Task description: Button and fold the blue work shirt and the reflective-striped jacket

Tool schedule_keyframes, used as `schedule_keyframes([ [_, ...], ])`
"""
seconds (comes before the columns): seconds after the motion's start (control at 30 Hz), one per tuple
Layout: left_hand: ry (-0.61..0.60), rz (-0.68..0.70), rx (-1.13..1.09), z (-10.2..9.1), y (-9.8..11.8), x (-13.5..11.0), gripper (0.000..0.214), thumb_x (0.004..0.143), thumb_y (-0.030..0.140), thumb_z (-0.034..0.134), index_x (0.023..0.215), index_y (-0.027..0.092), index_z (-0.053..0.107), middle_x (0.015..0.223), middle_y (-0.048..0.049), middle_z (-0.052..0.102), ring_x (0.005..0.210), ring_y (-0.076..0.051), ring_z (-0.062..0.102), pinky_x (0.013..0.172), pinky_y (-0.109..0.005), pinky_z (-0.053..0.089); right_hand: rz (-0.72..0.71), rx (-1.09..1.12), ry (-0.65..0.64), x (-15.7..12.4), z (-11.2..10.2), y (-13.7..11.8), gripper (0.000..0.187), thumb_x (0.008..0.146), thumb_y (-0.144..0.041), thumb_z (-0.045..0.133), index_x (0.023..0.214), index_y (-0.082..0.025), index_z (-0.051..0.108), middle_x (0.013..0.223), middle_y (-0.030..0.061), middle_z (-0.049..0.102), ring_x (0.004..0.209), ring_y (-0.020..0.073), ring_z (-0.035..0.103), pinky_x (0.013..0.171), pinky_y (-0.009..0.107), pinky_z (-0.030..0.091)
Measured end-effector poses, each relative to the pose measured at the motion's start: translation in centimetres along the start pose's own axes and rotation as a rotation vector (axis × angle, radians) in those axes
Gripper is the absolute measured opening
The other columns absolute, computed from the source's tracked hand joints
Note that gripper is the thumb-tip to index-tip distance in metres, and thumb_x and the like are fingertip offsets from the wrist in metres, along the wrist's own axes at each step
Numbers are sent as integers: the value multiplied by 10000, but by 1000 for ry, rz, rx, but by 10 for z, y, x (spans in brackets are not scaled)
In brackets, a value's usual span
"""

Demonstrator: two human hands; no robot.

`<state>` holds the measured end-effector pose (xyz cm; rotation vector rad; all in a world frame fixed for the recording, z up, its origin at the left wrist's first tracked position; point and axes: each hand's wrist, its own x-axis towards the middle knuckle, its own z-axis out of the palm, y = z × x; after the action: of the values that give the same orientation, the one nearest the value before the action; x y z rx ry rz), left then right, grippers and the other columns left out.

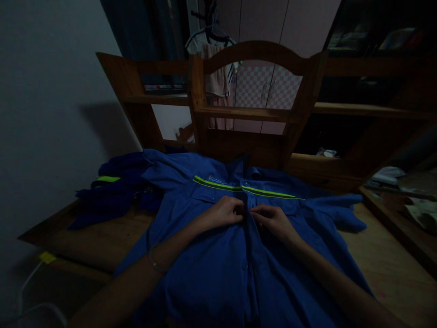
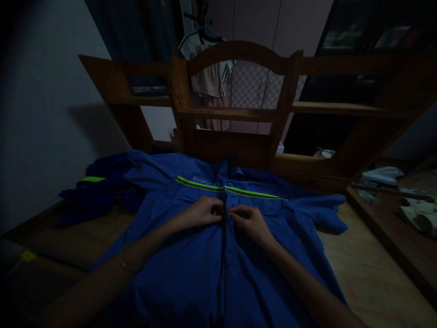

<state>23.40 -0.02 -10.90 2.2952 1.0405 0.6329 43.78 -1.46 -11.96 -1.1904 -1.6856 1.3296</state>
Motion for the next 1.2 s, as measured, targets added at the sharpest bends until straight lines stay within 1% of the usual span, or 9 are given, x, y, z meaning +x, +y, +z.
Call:
schedule_keyframes([
  [0.13,76,-44,-8,-1,10,12,124,713,184,583,797,133,658,692,-11,641,615,-118,568,553,-196,375,-40,-12,24,2,-8,2,373,739,-456,638,932,-140,689,538,-17,569,504,109,516,504,218,389],
  [0.27,227,-67,-72,6,20,21,133,750,202,568,824,133,654,727,-22,656,640,-118,589,585,-200,412,-54,35,86,4,-21,2,400,751,-471,623,968,-141,680,534,-15,567,505,115,520,525,229,400],
  [0.4,325,-125,-230,21,13,18,170,767,270,594,849,133,653,782,-37,675,701,-134,619,640,-216,457,-107,12,106,3,-24,0,359,772,-439,608,968,-148,684,578,-2,589,544,126,545,556,237,424],
  [0.5,322,-168,-358,28,5,14,206,763,303,617,852,122,657,807,-53,684,740,-150,635,678,-231,481,-148,-60,143,0,-20,-2,322,781,-417,596,940,-156,698,635,15,621,552,129,556,546,238,429],
  [0.67,303,-189,-474,28,3,9,220,757,308,636,862,116,661,812,-61,687,748,-156,644,694,-243,498,-216,-157,191,-4,-17,-5,295,799,-409,572,912,-175,711,727,33,656,570,131,573,533,235,423],
  [0.8,313,-168,-502,27,3,9,213,755,299,643,866,117,657,820,-62,685,748,-156,647,710,-256,506,-172,-177,175,-3,-18,-1,326,799,-436,570,936,-169,699,620,21,633,548,143,571,507,236,408],
  [0.87,315,-159,-516,28,2,9,212,754,296,645,867,116,655,821,-61,683,733,-152,644,712,-261,509,-149,-168,161,-1,-19,1,339,798,-451,569,939,-167,688,606,20,630,552,149,575,502,236,408],
  [1.07,298,-136,-549,31,2,9,189,758,278,639,864,122,653,801,-49,676,724,-147,640,703,-258,508,-158,-60,108,2,-14,2,332,752,-476,615,851,-160,638,695,23,642,559,134,578,525,238,440],
  [1.2,275,-189,-638,30,3,10,225,722,288,675,861,112,657,788,-50,675,706,-145,640,700,-258,510,-149,-23,72,2,-11,1,302,767,-449,597,856,-160,602,726,26,631,562,127,575,522,234,449],
])
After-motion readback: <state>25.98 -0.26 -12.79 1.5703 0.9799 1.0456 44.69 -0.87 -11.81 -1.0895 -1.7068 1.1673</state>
